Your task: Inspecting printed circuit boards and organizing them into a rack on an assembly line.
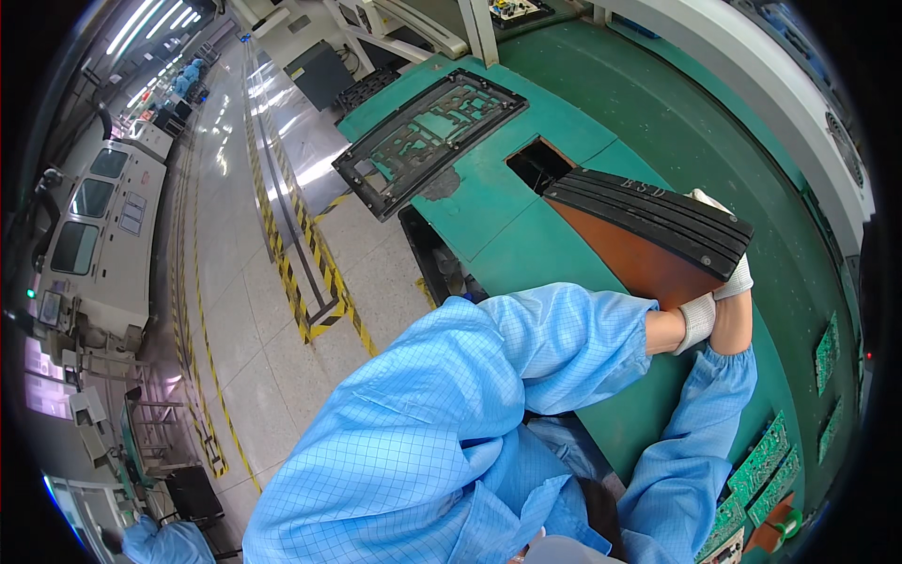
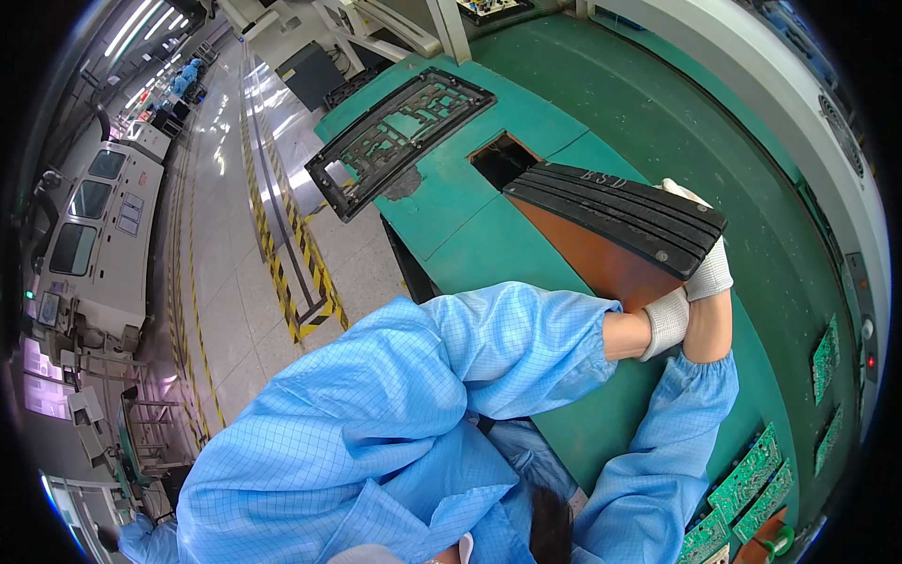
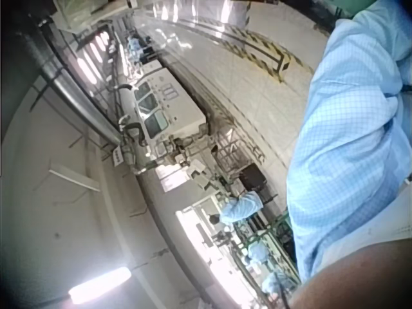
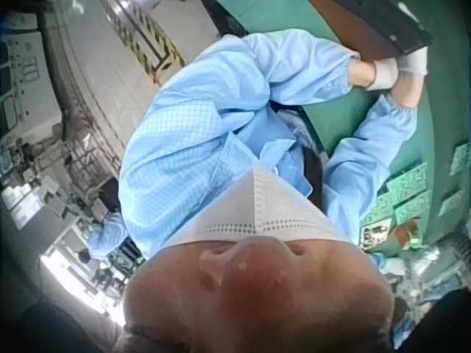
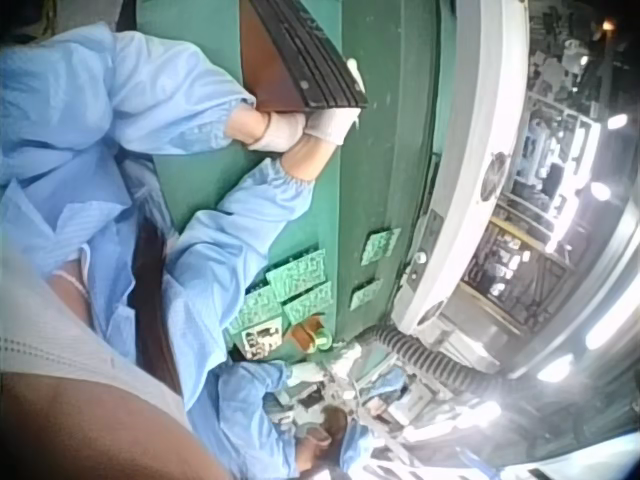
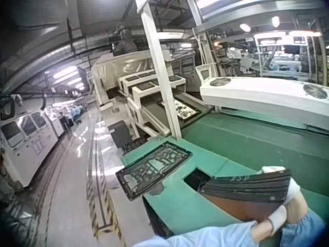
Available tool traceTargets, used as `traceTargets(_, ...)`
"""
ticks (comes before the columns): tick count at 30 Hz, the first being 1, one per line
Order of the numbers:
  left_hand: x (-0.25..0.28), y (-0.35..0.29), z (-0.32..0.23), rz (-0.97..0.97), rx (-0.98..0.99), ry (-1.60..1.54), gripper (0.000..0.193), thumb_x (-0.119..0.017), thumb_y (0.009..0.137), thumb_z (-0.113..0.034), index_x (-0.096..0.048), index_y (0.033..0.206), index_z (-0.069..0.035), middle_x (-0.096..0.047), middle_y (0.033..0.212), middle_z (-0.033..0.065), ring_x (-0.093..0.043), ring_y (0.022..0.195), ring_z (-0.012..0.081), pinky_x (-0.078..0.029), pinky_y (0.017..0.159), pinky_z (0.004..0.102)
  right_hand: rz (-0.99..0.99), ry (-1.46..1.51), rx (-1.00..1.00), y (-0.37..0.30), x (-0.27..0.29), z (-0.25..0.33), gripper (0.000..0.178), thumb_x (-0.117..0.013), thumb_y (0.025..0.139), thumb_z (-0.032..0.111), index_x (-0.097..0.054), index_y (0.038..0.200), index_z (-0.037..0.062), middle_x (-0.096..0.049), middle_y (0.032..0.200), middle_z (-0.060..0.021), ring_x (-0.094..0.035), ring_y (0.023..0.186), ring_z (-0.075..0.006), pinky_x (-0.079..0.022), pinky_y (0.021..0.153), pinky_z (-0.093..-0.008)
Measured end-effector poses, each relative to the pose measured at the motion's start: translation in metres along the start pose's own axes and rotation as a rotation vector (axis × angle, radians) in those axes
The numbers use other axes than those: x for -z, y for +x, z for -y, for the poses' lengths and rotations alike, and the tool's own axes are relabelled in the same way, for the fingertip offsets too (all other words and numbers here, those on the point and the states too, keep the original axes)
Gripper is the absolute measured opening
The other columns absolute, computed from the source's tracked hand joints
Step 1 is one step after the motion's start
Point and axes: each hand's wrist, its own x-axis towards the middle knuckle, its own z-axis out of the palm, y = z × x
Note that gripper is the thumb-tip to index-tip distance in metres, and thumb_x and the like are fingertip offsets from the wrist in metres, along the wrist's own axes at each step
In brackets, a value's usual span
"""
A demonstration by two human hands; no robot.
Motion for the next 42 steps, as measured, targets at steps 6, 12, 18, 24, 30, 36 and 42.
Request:
traceTargets(6,-0.050,0.044,-0.001,0.184,-0.006,-1.602,0.046,-0.033,0.113,-0.042,-0.055,0.138,-0.010,-0.055,0.130,0.0052,-0.050,0.123,0.0166,-0.040,0.106,0.0253,0.036,-0.034,-0.015,0.007,0.006,-0.002,0.024,-0.074,0.097,0.025,-0.075,0.104,0.0026,-0.075,0.094,-0.0067,-0.070,0.080,-0.0150,-0.060,0.071,-0.0286)
traceTargets(12,-0.060,0.052,0.007,0.314,-0.015,-2.006,0.044,-0.035,0.113,-0.041,-0.055,0.137,-0.011,-0.055,0.130,0.0049,-0.050,0.123,0.0156,-0.042,0.104,0.0252,0.051,-0.026,-0.047,0.015,0.015,-0.006,0.024,-0.073,0.098,0.026,-0.075,0.104,0.0030,-0.075,0.094,-0.0069,-0.070,0.080,-0.0151,-0.060,0.072,-0.0290)
traceTargets(18,-0.027,0.024,-0.006,0.204,0.025,-1.471,0.042,-0.032,0.112,-0.038,-0.055,0.136,-0.011,-0.054,0.130,0.0063,-0.050,0.124,0.0169,-0.042,0.105,0.0271,0.036,-0.026,-0.023,0.008,0.009,-0.004,0.024,-0.073,0.098,0.025,-0.075,0.105,0.0030,-0.075,0.094,-0.0073,-0.071,0.081,-0.0157,-0.060,0.073,-0.0292)
traceTargets(24,0.010,-0.010,-0.021,0.099,0.059,-0.935,0.041,-0.030,0.112,-0.035,-0.054,0.135,-0.011,-0.054,0.131,0.0078,-0.050,0.125,0.0181,-0.042,0.106,0.0291,0.003,-0.068,-0.066,0.013,0.010,-0.004,0.024,-0.073,0.098,0.026,-0.076,0.105,0.0029,-0.075,0.095,-0.0076,-0.071,0.081,-0.0159,-0.060,0.073,-0.0293)
traceTargets(30,0.045,-0.041,-0.034,0.000,0.085,-0.398,0.040,-0.028,0.112,-0.032,-0.053,0.134,-0.011,-0.054,0.131,0.0093,-0.049,0.126,0.0193,-0.041,0.107,0.0310,0.033,-0.067,-0.092,0.024,0.023,-0.011,0.024,-0.072,0.098,0.026,-0.075,0.104,0.0029,-0.075,0.095,-0.0070,-0.070,0.081,-0.0155,-0.060,0.073,-0.0293)
traceTargets(36,0.061,-0.053,-0.042,0.015,0.077,-0.386,0.039,-0.027,0.112,-0.031,-0.053,0.134,-0.011,-0.053,0.131,0.0092,-0.049,0.126,0.0188,-0.041,0.107,0.0307,0.031,-0.085,-0.081,0.027,0.023,-0.014,0.024,-0.072,0.099,0.026,-0.075,0.104,0.0033,-0.074,0.094,-0.0062,-0.070,0.080,-0.0150,-0.059,0.071,-0.0294)
traceTargets(42,0.049,-0.042,-0.038,0.044,0.070,-0.545,0.039,-0.028,0.113,-0.032,-0.053,0.134,-0.010,-0.054,0.130,0.0086,-0.049,0.126,0.0178,-0.041,0.107,0.0299,0.021,-0.045,-0.056,0.012,0.008,-0.004,0.023,-0.073,0.098,0.026,-0.074,0.102,0.0036,-0.074,0.092,-0.0059,-0.069,0.078,-0.0148,-0.059,0.069,-0.0294)
